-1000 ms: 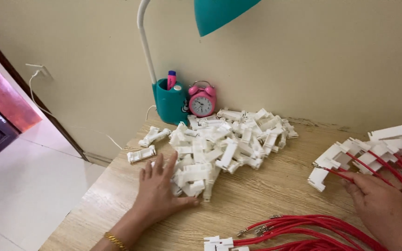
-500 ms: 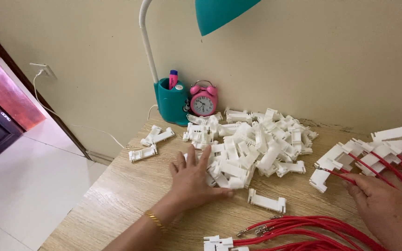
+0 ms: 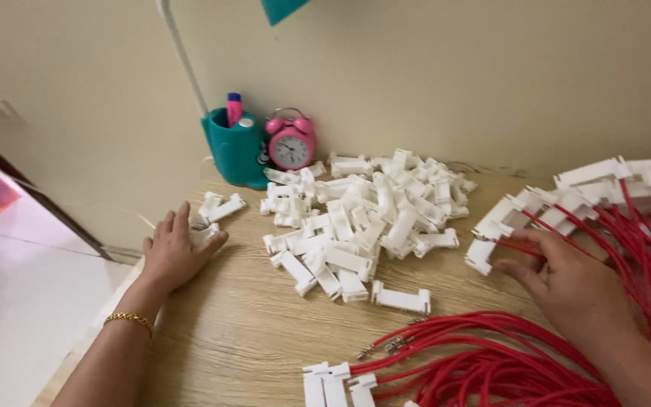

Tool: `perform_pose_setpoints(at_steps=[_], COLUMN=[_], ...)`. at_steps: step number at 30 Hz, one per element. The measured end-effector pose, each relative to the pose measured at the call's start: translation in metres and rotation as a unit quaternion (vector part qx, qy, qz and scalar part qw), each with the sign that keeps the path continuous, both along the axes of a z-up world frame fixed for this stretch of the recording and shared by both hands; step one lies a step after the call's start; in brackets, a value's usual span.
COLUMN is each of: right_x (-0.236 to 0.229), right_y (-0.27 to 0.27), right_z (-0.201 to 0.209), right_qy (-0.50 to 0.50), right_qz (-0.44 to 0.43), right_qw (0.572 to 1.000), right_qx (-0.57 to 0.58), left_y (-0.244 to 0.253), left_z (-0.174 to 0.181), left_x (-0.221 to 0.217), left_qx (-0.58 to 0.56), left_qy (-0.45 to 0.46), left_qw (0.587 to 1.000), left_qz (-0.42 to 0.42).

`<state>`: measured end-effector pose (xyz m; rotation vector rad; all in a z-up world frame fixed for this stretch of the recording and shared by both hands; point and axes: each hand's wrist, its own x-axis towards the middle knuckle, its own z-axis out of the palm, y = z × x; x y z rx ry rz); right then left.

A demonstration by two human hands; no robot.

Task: The person repeatedly picks up white plastic electrical connectors and red wires from a wooden table. They insert the metal ends of the wires into the connectors by hand and place the assembled units back on the table.

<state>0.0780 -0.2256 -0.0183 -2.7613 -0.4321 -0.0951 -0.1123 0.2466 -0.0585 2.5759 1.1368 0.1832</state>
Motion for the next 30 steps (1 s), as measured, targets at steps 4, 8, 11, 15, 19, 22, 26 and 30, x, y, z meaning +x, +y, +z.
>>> perform_pose_setpoints(at_steps=[4,8,11,15,19,22,26,30], right_x=[-0.005,-0.001,0.0,0.001,-0.005,-0.012,-0.007,-0.018], right_y=[0.0,-0.002,-0.005,-0.007,-0.009,-0.006,-0.005,-0.003], right_z=[0.004,0.001,0.0,-0.004,-0.008,0.002,-0.006,0.0], right_qy=[0.009,0.009,0.012,-0.001,-0.046,-0.085,-0.102,0.021], right_qz=[0.0,0.004,0.015,0.024,0.113,0.219,0.267,0.194], right_qw=[1.0,0.999,1.0,0.999,0.981,0.952,0.927,0.916], right_qx=[-0.018,-0.034,0.002,0.047,0.15,0.197,0.242,0.35], left_y=[-0.018,-0.078,-0.076,-0.122,-0.218,-0.235,-0.233,-0.237], left_z=[-0.004,0.022,-0.005,0.019,0.078,0.045,0.006,0.022], left_x=[0.023,0.031,0.04,0.039,0.045,0.058,0.086,0.091], left_qx=[-0.01,-0.075,-0.112,0.124,-0.01,0.13,0.206,0.132], left_qy=[-0.026,-0.012,-0.062,-0.194,-0.046,-0.037,-0.06,-0.094], left_qw=[0.998,0.992,0.981,0.946,0.917,0.822,0.789,0.811], left_qz=[-0.056,-0.096,-0.148,-0.23,-0.397,-0.553,-0.576,-0.562])
